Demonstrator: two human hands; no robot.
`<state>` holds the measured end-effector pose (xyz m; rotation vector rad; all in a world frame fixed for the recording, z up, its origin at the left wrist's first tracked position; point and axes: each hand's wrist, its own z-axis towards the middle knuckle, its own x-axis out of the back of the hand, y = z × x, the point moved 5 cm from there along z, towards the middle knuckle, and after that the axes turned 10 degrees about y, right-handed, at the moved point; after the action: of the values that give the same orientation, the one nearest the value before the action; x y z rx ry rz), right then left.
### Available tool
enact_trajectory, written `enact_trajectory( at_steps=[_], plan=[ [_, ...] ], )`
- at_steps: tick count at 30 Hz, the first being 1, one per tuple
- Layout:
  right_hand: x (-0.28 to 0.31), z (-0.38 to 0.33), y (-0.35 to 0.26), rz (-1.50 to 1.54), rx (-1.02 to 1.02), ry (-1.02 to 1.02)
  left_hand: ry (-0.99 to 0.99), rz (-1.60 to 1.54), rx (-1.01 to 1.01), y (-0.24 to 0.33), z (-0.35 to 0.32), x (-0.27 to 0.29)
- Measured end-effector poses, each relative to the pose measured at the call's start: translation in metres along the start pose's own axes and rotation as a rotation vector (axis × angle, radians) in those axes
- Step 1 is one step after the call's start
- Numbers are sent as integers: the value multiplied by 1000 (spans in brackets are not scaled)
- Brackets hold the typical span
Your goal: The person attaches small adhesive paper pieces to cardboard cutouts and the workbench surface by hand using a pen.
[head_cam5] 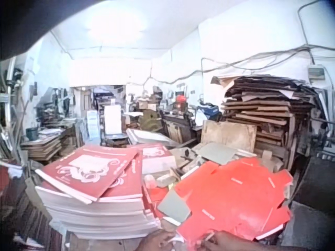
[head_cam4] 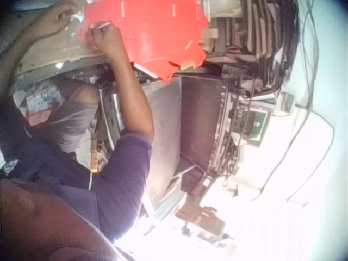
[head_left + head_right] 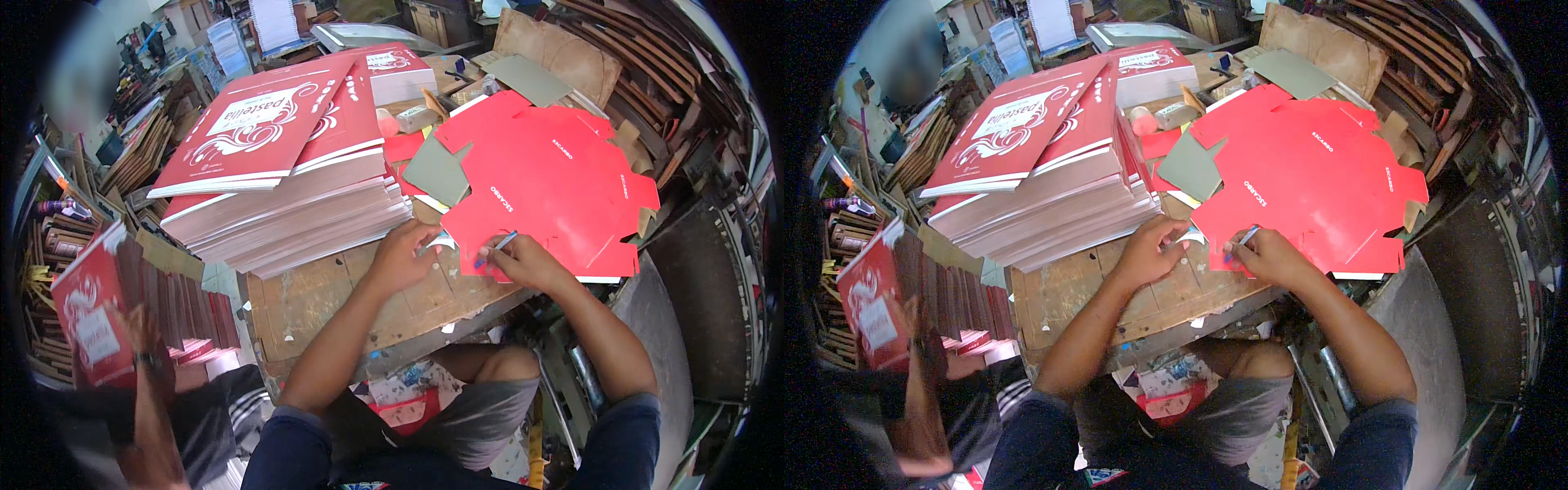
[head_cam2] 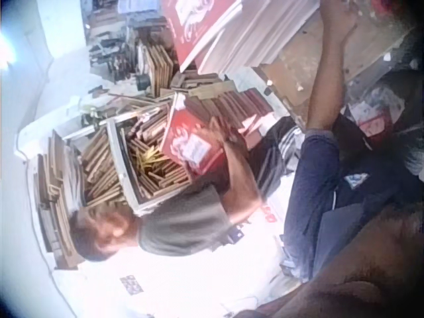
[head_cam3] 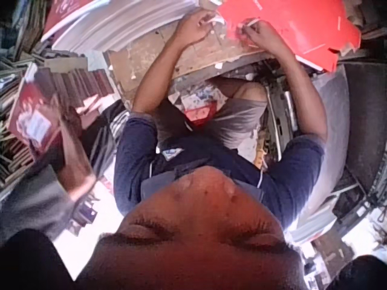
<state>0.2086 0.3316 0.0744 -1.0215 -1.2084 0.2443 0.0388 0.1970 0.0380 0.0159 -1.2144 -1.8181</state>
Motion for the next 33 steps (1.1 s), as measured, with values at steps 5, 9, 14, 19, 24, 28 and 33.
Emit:
enact_trajectory(
  at_steps=[5, 9, 14, 19, 24, 28, 33],
  plan=[
    [-5, 3, -1, 33, 8, 16, -10, 134, -123, -3, -4, -2],
    [-4, -4, 5, 217, -9, 16, -29, 170, -208, 4, -5, -15],
    [-9, -4, -4, 247, -28, -17, -43, 201, -150, 2, -8, -6],
    [-9, -6, -2, 258, -46, -43, -65, 163, -81, 0, -7, -6],
    [-7, -10, -9, 250, -62, -39, -29, 77, -70, 0, -6, -6],
    [-6, -7, -15, 288, 60, -5, 43, 2, -86, -6, -1, -2],
    [2, -3, -22, 453, 149, 137, 51, -24, -4, -5, 1, -1]
  ],
)
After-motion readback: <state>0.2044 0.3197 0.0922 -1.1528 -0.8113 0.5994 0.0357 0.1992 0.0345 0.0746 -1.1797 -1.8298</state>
